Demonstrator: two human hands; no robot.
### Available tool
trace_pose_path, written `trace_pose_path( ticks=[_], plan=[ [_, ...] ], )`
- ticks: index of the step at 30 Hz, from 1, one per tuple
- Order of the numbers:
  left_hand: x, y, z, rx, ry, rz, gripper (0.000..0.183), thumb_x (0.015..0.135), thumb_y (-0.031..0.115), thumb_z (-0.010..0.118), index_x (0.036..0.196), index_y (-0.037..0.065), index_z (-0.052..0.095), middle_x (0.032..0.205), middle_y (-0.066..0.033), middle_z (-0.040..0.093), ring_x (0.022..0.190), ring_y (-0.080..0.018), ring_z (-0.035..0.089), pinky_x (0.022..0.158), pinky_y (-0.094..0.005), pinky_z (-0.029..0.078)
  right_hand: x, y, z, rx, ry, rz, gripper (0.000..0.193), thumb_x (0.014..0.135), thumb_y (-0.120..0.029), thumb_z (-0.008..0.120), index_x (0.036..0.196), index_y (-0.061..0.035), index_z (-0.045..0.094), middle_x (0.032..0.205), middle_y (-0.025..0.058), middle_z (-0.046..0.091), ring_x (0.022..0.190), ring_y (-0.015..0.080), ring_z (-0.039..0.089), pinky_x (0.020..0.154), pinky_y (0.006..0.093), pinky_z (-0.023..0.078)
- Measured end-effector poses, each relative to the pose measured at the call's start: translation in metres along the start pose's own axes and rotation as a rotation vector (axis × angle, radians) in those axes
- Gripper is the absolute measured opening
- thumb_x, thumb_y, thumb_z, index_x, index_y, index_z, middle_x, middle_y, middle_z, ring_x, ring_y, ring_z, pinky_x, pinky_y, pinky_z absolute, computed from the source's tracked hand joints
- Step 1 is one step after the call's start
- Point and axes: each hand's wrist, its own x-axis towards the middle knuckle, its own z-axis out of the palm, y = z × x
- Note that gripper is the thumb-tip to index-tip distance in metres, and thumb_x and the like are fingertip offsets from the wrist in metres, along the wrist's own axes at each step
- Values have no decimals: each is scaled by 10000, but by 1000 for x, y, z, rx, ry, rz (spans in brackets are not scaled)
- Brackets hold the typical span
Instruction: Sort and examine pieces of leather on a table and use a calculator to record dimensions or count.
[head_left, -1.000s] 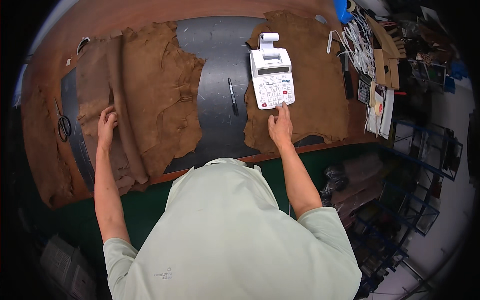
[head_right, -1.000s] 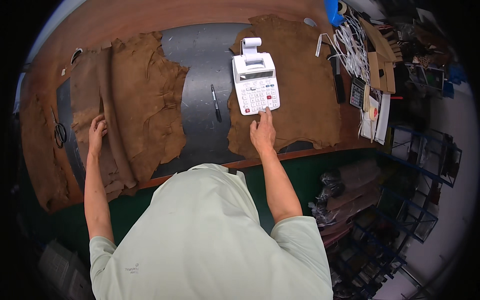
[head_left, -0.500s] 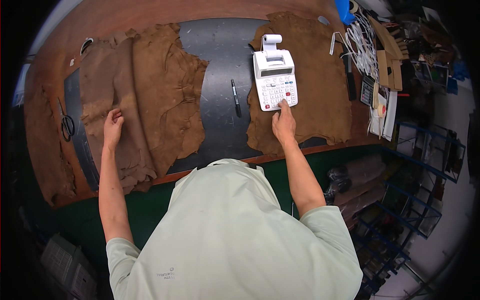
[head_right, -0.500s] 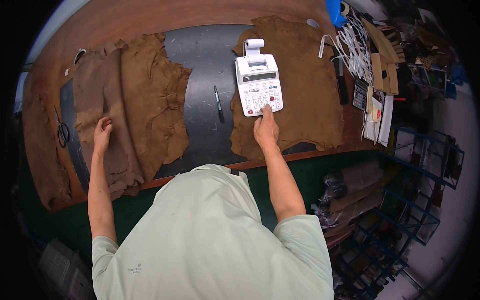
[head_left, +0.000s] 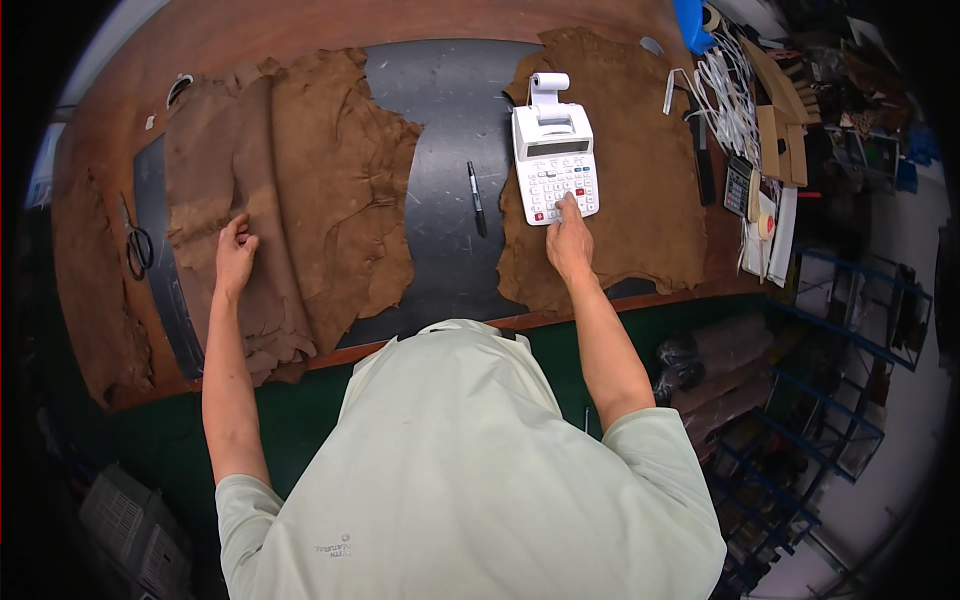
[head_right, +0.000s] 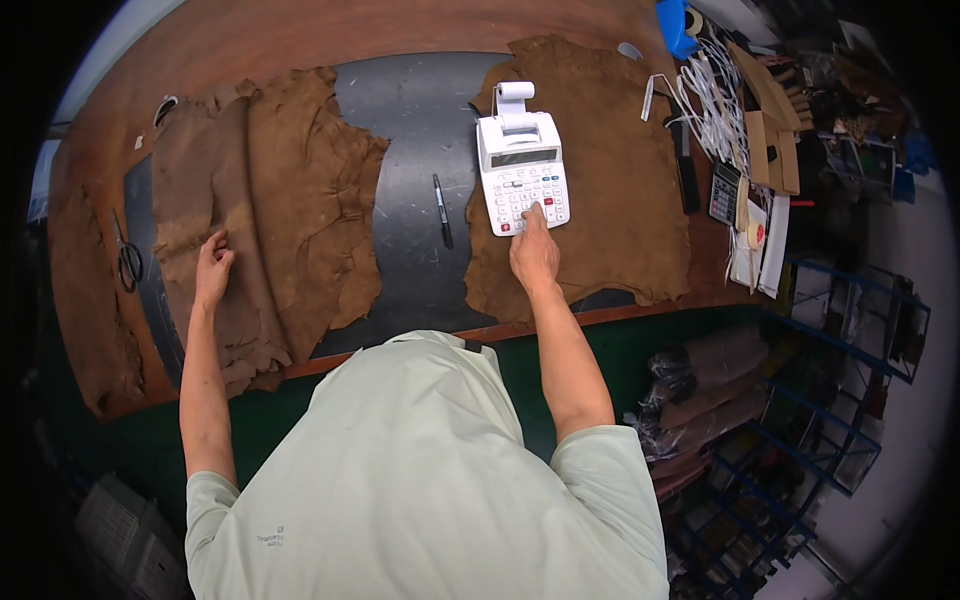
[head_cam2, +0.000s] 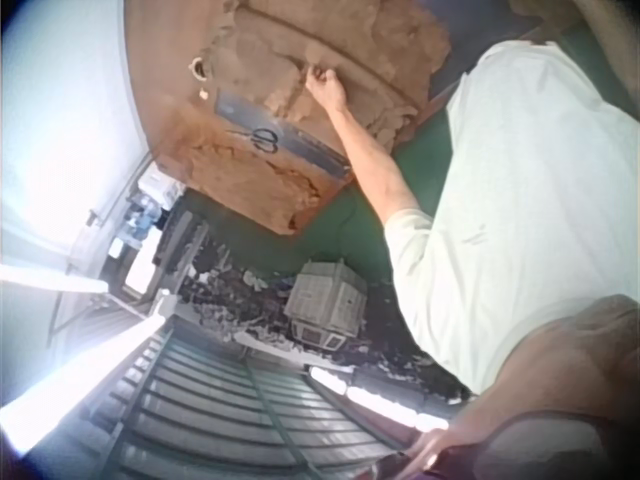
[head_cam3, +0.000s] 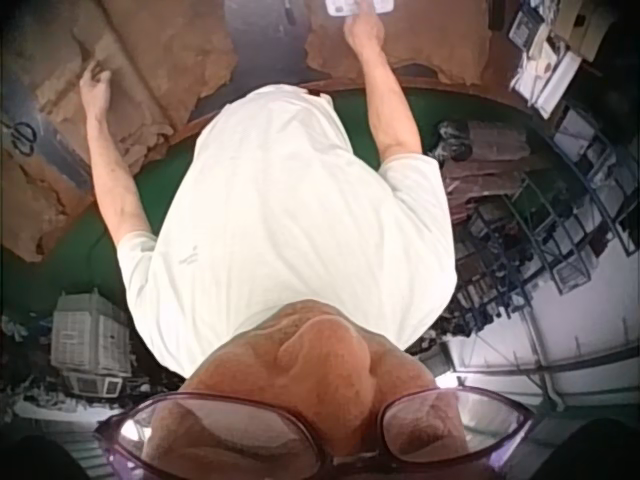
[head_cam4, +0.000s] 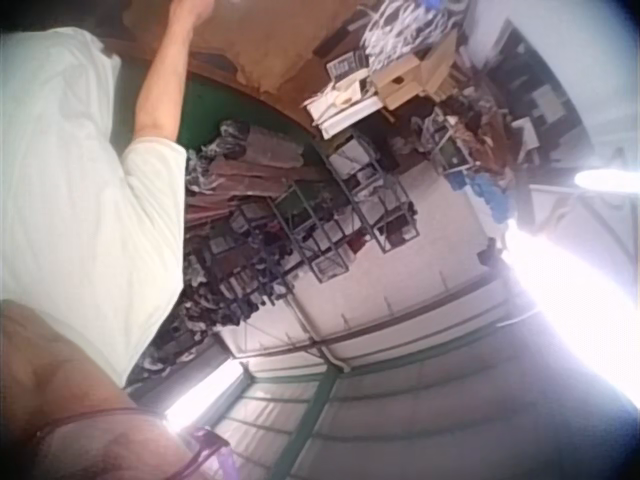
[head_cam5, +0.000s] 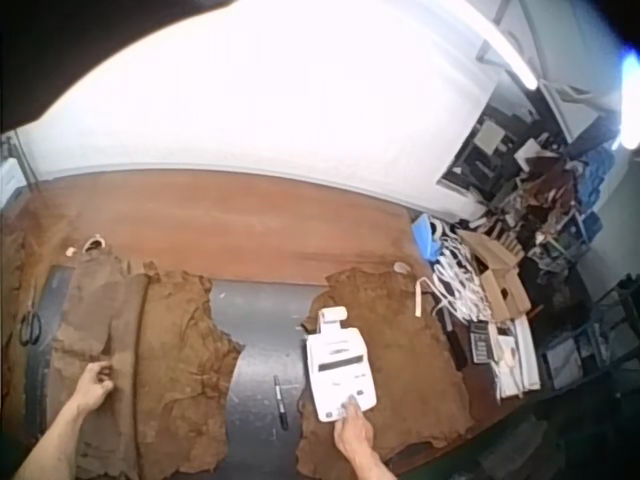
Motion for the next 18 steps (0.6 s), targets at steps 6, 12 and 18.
trace_pose_path(
  ticks=[6,12,18],
  plan=[
    [-12,19,-4,88,34,12,556,822,88,621,1371,29,557,1233,-126,549,1017,-202,560,920,-312,497,-4,9,-3,24,-6,206,374,920,-81,511,1286,-15,538,1476,207,486,1253,404,541,1014,465,467],
    [-19,53,17,284,95,32,546,847,172,636,1355,-2,539,1286,-217,544,1183,-327,564,997,-411,483,-10,14,-4,102,121,118,385,902,-76,554,1272,30,556,1420,240,520,1179,388,594,1007,435,473],
    [-46,123,62,526,384,370,462,845,208,697,1247,9,583,1271,-177,564,1180,-368,532,989,-454,456,-39,-23,0,277,65,-4,365,920,-77,571,1277,-2,558,1383,201,557,844,284,675,817,383,535]
  ],
)
